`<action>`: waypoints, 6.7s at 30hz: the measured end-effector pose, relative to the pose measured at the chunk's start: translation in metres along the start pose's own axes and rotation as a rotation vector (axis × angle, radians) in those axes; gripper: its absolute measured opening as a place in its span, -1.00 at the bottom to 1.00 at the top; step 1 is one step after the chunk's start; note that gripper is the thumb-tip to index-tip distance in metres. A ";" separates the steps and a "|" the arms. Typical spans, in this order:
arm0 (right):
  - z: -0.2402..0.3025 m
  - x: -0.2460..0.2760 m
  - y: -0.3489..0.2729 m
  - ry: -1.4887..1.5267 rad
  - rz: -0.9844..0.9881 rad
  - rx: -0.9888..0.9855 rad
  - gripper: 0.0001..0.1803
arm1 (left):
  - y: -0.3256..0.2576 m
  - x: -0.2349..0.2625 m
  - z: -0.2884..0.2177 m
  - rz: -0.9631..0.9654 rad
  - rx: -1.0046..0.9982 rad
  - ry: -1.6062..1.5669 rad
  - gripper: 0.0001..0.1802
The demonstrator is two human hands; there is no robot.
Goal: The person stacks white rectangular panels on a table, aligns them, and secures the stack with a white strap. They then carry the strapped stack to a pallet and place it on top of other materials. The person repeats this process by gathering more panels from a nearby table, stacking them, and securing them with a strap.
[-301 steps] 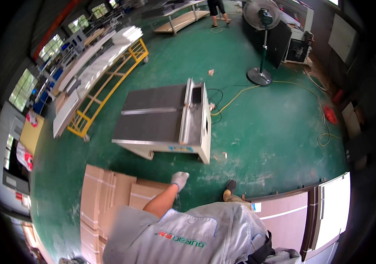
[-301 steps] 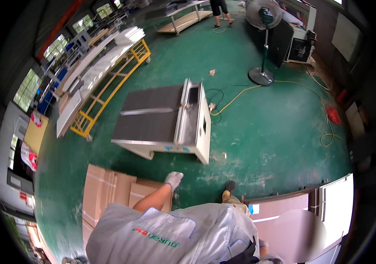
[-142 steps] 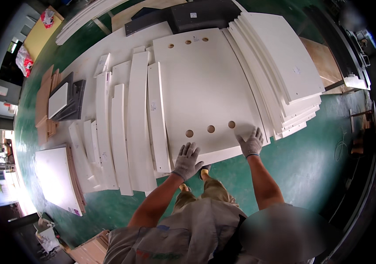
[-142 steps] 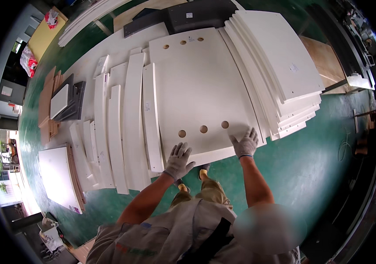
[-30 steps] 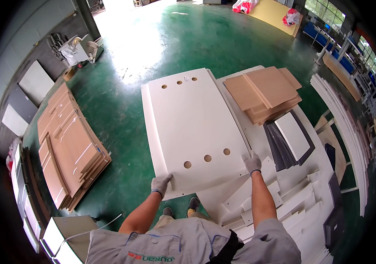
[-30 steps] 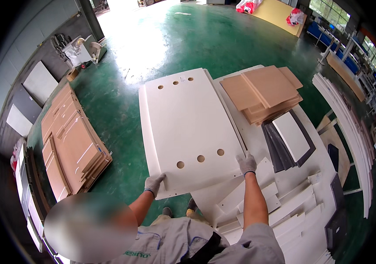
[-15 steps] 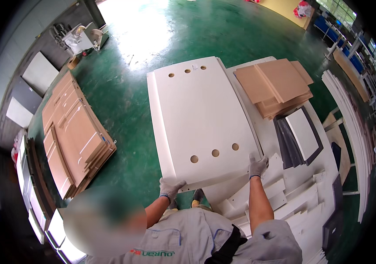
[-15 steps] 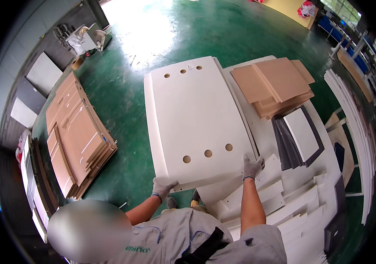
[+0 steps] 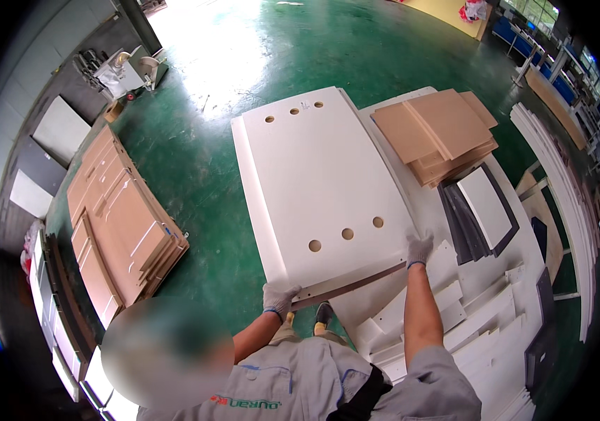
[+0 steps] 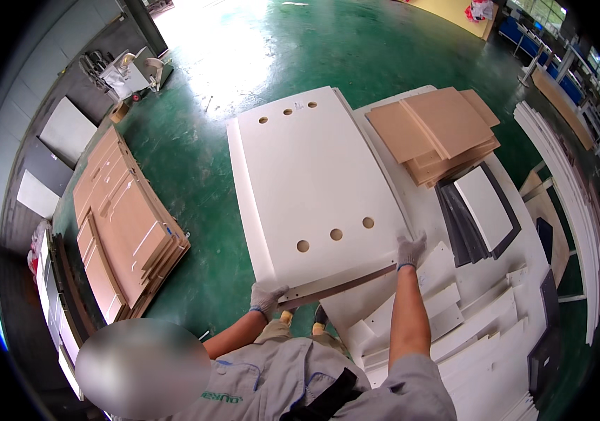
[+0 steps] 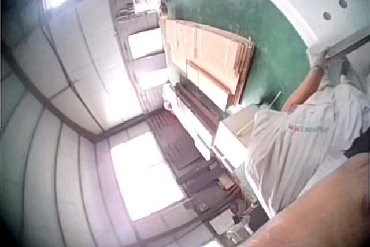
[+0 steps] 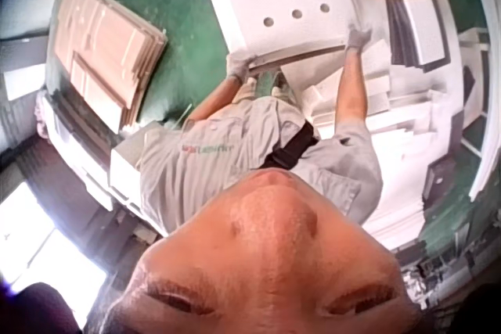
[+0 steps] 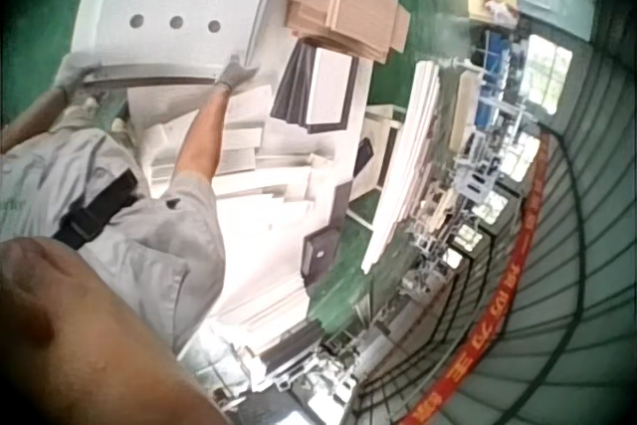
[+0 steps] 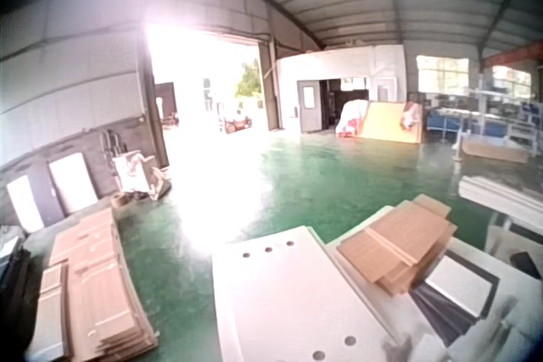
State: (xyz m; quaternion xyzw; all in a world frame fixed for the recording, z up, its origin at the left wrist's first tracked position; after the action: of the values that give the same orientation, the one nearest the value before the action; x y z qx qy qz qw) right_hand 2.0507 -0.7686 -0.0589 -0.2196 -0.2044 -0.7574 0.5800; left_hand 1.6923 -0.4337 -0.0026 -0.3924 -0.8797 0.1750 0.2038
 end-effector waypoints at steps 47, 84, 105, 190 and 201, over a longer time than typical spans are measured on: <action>-0.022 0.103 -0.288 -0.354 -0.107 -0.172 0.04 | 0.125 0.057 0.031 0.192 -0.311 0.087 -0.84; -0.243 0.404 -0.506 -0.673 -0.404 -1.024 -0.03 | 0.125 0.040 0.052 0.004 0.243 0.058 -0.18; -0.231 0.333 -0.451 -0.533 -0.466 -0.854 -0.11 | -0.156 -0.235 0.032 1.173 -0.668 0.992 -0.52; 0.144 -0.100 0.075 -0.639 0.353 0.480 0.13 | 0.094 0.040 -0.012 -0.237 -0.035 0.256 -0.03; 0.118 -0.106 0.087 -0.489 0.423 0.565 0.10 | 0.085 0.018 0.024 -0.299 -0.223 0.007 -0.08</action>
State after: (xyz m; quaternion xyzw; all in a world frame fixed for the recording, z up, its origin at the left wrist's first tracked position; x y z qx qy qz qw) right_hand 2.1703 -0.6397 -0.0173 -0.2623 -0.4858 -0.4618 0.6942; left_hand 1.7222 -0.3702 -0.0586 -0.2777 -0.9415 0.0430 0.1858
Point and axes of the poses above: each hand's wrist, its own y-axis towards the middle knuckle, its own x-axis out of the back of the hand, z = x × y, the point moved 2 cm from there along y, towards the middle knuckle, and after that the axes turned 2 degrees about x, right-handed, at the moved point
